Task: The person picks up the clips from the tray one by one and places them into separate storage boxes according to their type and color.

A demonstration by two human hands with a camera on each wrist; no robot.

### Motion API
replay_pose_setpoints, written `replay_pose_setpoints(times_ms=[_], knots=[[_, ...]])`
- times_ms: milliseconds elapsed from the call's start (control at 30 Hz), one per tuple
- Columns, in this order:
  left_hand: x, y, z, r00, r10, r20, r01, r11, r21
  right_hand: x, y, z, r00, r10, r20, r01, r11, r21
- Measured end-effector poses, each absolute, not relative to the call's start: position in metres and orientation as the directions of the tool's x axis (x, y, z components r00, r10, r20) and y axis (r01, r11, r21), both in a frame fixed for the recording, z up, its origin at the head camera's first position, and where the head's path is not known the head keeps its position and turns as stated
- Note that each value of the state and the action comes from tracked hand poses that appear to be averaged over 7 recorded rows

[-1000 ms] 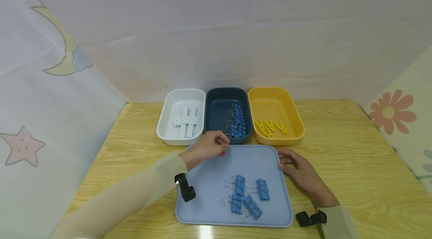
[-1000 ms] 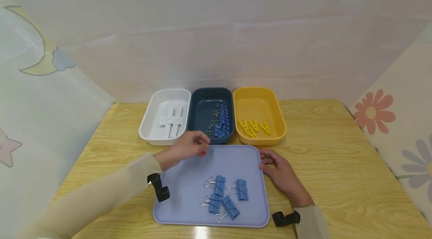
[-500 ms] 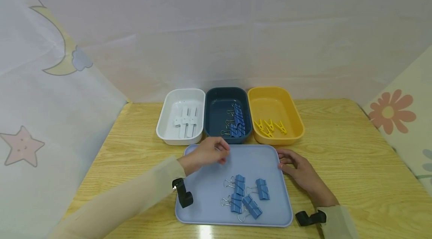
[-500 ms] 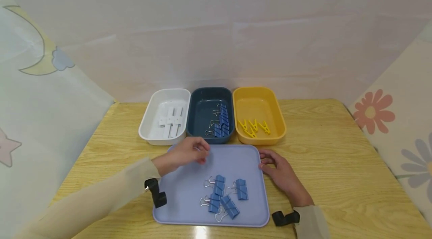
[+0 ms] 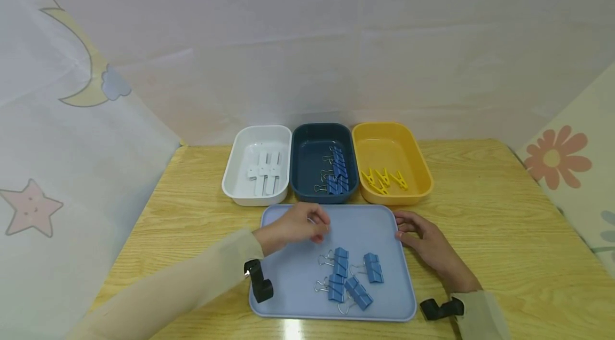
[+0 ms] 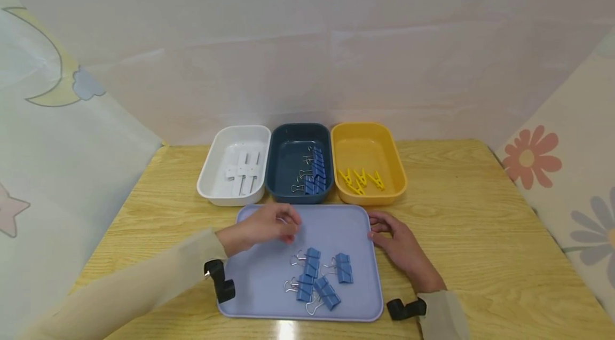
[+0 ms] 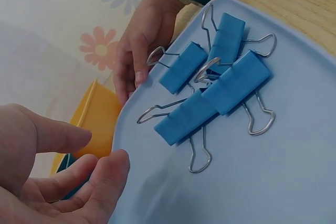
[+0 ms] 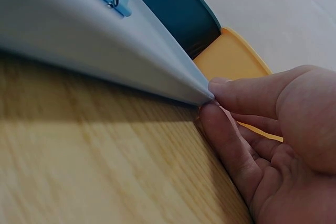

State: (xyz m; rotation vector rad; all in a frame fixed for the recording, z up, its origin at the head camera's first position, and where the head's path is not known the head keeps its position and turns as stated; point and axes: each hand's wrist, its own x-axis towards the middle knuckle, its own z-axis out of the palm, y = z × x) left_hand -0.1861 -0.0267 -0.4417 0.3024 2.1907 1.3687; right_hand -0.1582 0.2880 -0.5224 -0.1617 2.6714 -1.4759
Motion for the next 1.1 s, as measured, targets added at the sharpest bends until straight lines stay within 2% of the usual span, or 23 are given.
replay_pose_setpoints(times_ms=[633, 1100], knots=[[-0.163, -0.031, -0.453, -0.797, 0.476, -0.372, -0.136, 0.458, 0.878, -0.159, 0.288, -0.522, -0.991, -0.131, -0.017, -0.056, 0.534, -0.843], [-0.147, -0.029, -0.459, -0.783, 0.496, -0.375, -0.058, 0.541, 0.839, -0.158, 0.288, -0.523, -0.991, -0.132, -0.012, -0.060, 0.531, -0.845]])
